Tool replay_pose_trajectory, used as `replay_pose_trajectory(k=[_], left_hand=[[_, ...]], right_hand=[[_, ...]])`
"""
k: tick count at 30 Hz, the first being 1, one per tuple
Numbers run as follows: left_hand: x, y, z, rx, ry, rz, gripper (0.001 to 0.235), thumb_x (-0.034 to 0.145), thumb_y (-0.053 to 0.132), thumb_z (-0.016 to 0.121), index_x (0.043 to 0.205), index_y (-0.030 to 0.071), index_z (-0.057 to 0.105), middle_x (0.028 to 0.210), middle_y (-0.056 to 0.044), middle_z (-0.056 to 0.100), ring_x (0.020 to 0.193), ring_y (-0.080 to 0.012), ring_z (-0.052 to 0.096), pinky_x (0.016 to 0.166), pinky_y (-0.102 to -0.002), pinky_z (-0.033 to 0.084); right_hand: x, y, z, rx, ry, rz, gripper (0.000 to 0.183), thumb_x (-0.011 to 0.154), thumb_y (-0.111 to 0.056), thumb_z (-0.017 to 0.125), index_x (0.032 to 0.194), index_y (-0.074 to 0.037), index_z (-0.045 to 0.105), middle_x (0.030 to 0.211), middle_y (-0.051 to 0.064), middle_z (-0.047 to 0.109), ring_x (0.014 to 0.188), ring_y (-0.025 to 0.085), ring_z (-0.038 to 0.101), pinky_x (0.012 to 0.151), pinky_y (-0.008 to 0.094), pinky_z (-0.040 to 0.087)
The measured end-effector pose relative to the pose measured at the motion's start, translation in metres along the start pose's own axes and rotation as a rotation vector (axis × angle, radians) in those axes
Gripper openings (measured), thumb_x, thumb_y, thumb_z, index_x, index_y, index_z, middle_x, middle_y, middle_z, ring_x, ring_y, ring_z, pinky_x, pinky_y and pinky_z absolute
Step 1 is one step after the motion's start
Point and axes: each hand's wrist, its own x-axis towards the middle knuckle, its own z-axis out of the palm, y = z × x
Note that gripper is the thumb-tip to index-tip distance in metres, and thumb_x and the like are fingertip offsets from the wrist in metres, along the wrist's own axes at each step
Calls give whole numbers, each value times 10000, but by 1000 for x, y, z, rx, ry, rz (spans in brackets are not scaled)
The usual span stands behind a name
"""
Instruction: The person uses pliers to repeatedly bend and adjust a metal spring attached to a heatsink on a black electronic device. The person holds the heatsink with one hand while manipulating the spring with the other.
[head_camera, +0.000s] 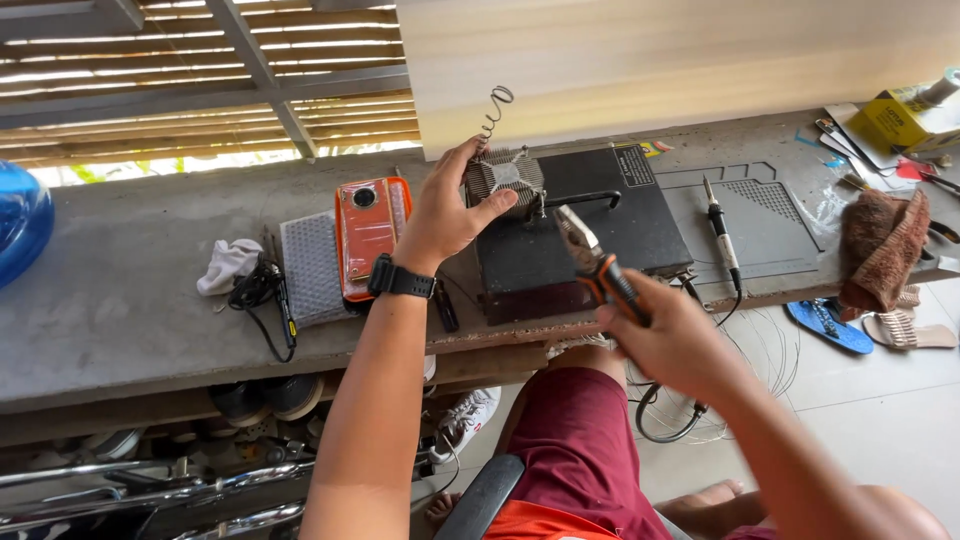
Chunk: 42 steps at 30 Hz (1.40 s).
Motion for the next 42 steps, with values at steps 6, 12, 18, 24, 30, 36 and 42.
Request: replay_pose_trajectory(k=[6,12,18,24,30,36,42], left_hand=[[-1,3,0,15,12,-13,892,1017,468,990,1678,47,565,1563,-210,680,1496,-447,658,1246,-559,583],[0,-7,2,21,-7,-15,907,1027,516,968,1687,53,553,1581,-217,668,1508,-480,633,1227,-603,585],[-1,-3,-2,22,-22,-12,911,1056,549,942,1698,47,534,1600,-228,650,1530,-485,610,1251,-654,556],[-1,0,-6,35,-22,-10,897,1066,557,931,1687,47,533,1579,-225,658,1509,-501,620,1248,-702,539],[0,-3,-5,43,-24,-12,907,1047,562,946,1677,48,543,1566,-226,672,1486,-504,643,1239,-723,539],[-1,-7,-2,26,-19,-11,900,1053,569,940,1680,61,540,1566,-222,667,1483,-510,646,1228,-739,540],[2,-5,-6,25,-40,-23,906,1041,581,947,1672,69,546,1570,-218,665,1490,-500,645,1233,-731,541]], right_hand=[[21,-52,-38,-769,-71,78,508,1048,-193,758,1540,-322,770,836,89,846,586,268,815,562,347,613],[28,-49,-24,-817,-111,53,396,1072,-234,678,1463,-244,737,838,95,804,644,314,790,622,403,611],[26,-44,-6,-753,-65,30,401,1068,-231,671,1465,-203,718,860,134,808,722,383,819,647,453,617],[14,-43,10,-616,-36,92,527,1075,-249,687,1600,-198,682,952,148,827,759,343,824,658,431,604],[20,-29,15,-623,-7,118,564,1076,-285,705,1634,-216,664,997,141,831,798,346,826,672,441,621],[17,-30,23,-502,-11,142,461,1143,-293,661,1584,-156,668,889,184,775,666,378,792,506,440,587],[0,-58,40,147,3,234,247,1119,-93,657,1332,23,704,731,296,703,542,390,768,373,467,621]])
